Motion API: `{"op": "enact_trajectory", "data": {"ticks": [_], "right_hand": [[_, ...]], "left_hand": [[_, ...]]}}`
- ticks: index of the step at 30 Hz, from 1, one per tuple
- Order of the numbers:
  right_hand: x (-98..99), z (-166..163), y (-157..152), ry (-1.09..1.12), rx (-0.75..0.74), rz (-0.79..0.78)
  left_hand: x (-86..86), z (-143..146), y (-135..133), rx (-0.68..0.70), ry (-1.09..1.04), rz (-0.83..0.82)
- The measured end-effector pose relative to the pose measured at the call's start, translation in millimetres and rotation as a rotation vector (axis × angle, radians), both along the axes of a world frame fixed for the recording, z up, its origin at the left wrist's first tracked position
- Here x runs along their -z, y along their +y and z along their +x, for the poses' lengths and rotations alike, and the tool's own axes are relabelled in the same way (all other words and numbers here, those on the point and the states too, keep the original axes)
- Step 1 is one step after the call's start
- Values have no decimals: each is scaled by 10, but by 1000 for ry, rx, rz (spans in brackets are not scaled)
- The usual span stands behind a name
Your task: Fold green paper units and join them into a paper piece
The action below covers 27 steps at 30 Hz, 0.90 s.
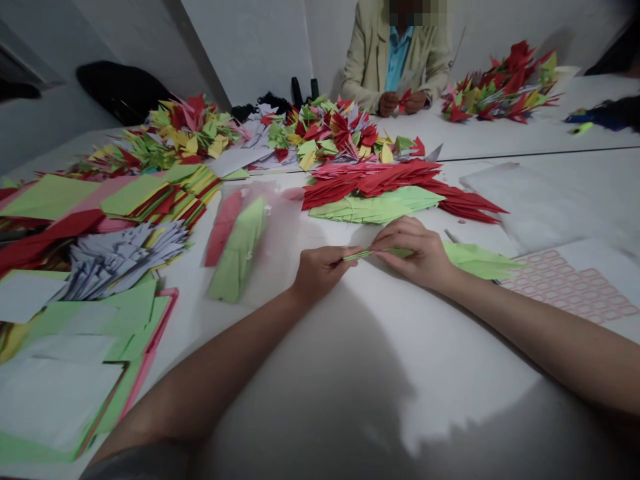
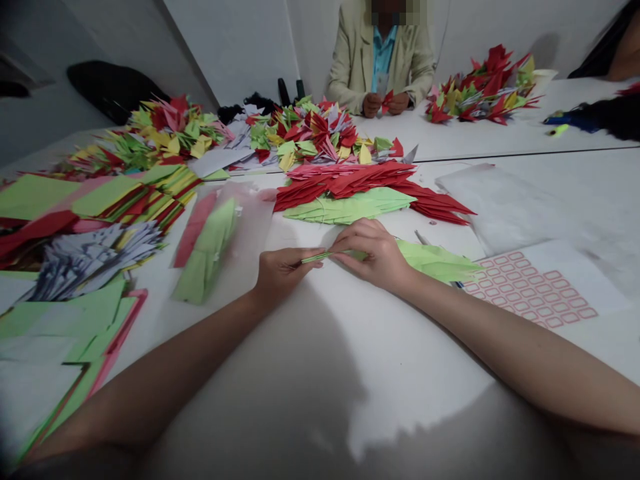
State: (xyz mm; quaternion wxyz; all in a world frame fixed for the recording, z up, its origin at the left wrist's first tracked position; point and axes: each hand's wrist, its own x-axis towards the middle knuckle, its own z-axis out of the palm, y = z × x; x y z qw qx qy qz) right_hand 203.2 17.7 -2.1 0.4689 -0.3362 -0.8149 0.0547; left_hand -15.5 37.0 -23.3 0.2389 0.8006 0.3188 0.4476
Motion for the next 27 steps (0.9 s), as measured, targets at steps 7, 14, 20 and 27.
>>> {"op": "enact_trajectory", "data": {"ticks": [7, 14, 20, 27], "right_hand": [[11, -46, -73, -76, -73, 26], [-25, -48, -86, -104, -79, 27], [9, -34, -70, -123, -70, 31], [-17, -62, -88, -156, -102, 48]], "left_hand": [[15, 13, -25, 41, 55, 182], [-19, 39, -56, 38, 73, 219], [-44, 40, -81, 35, 120, 227], [-45, 33, -105, 7, 190, 401]]}}
